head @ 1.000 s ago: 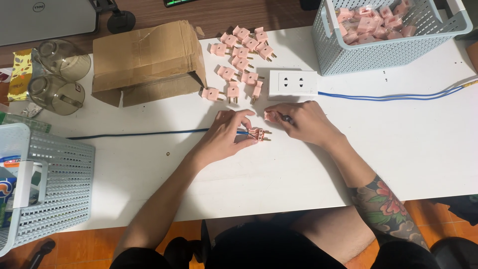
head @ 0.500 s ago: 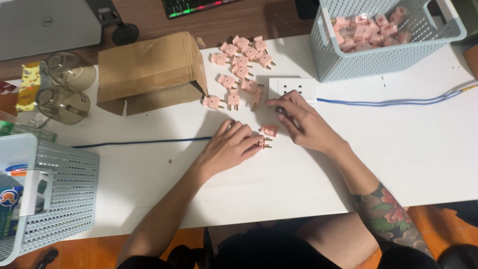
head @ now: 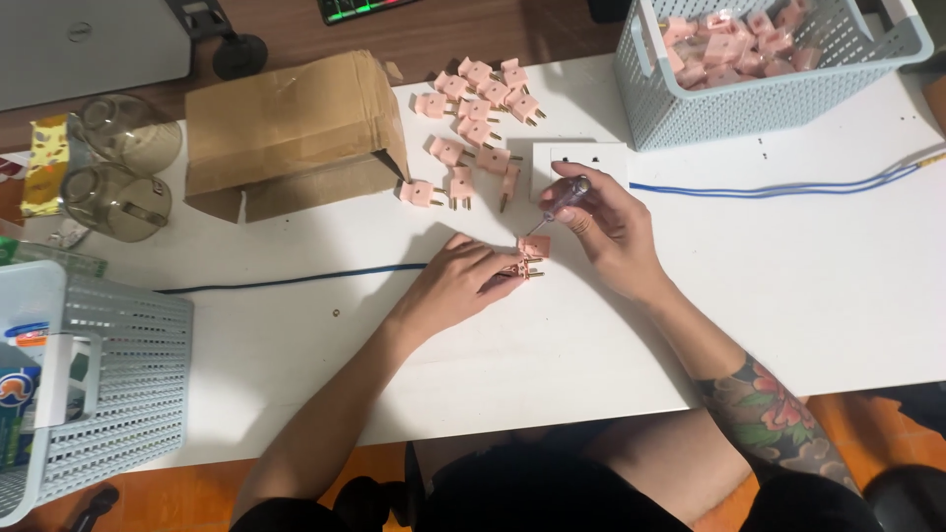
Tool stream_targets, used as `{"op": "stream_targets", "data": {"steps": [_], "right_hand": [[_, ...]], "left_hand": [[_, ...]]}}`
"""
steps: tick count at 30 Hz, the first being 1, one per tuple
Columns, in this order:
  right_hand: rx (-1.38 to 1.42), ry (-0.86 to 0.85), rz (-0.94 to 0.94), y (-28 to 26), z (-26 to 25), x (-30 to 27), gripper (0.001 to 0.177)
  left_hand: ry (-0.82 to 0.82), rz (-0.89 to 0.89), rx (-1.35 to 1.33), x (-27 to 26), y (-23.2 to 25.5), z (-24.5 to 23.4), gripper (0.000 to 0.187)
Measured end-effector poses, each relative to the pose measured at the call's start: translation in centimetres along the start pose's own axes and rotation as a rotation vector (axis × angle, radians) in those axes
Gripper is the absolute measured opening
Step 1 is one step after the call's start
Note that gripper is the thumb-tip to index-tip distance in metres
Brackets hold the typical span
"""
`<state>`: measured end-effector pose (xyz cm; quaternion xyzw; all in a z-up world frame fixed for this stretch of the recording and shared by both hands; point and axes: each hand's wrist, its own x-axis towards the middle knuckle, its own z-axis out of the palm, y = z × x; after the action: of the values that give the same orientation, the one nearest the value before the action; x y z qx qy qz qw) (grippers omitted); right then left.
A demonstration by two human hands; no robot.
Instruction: Assembling small pink electrical plug components by tightening internal screws with a screwdriver.
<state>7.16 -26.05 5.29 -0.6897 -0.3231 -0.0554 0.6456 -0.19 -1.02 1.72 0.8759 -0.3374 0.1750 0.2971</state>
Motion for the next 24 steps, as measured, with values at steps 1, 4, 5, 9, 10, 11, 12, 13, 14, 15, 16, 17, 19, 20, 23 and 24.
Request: {"op": "stream_targets", "data": {"steps": [1,4,5,9,10,11,12,13,14,15,16,17,19,20,23,24], "right_hand": [[0.031,-0.017,0.000,-0.2,0.1,0.0,0.050],[0.026,-0.059,-0.011,-0.9,0.2,-0.1,0.049],[0.023,-0.059,-0.008,-0.8,0.3,-0.3,0.049],[0.038,-0.120,0.022,-0.5,0.9,-0.5,0.052],[0.026,-0.139,0.033,-0.5,1.1,-0.6,0.053],[0.027,-0.140,0.035,-0.6,1.2,-0.7,0.053],[0.019,-0.150,0.041,-0.7,1.3,-0.7,0.052],[0.012,-0.160,0.046,-0.8,1.4,-0.7,0.052],[0.012,-0.161,0.046,-0.7,1.4,-0.8,0.052],[0.011,-0.174,0.049,-0.5,1.4,-0.9,0.051],[0.009,-0.186,0.051,-0.4,1.4,-1.0,0.050],[0.010,-0.185,0.051,-0.4,1.4,-1.0,0.050],[0.003,-0.192,0.044,-0.4,1.4,-1.0,0.049],[0.003,-0.192,0.044,-0.5,1.4,-1.0,0.049],[0.009,-0.207,0.051,-0.6,1.4,-1.0,0.047],[0.014,-0.210,0.049,-0.6,1.5,-1.0,0.046]], "left_hand": [[-0.007,-0.030,-0.028,0.1,0.1,-0.1,0.031],[0.001,-0.035,-0.032,0.1,0.1,0.0,0.034],[0.001,-0.035,-0.036,0.1,0.2,0.1,0.034],[-0.004,-0.046,-0.016,0.0,0.1,0.3,0.033],[-0.007,-0.046,-0.006,-0.2,0.1,0.5,0.033],[-0.007,-0.048,-0.007,-0.3,0.0,0.6,0.033],[-0.006,-0.045,-0.009,-0.3,0.0,0.6,0.031],[-0.004,-0.042,-0.011,-0.3,-0.1,0.7,0.028],[-0.004,-0.042,-0.010,-0.3,-0.1,0.7,0.028],[-0.001,-0.044,-0.014,-0.3,-0.1,0.7,0.027],[0.002,-0.044,-0.017,-0.3,-0.1,0.8,0.026],[0.001,-0.044,-0.017,-0.3,0.0,0.7,0.026],[0.003,-0.046,-0.013,-0.2,0.1,0.6,0.025],[0.002,-0.046,-0.013,-0.3,0.0,0.7,0.025],[-0.002,-0.052,-0.027,-0.5,-0.3,1.0,0.024],[-0.001,-0.057,-0.027,-0.6,-0.3,1.1,0.023]]}}
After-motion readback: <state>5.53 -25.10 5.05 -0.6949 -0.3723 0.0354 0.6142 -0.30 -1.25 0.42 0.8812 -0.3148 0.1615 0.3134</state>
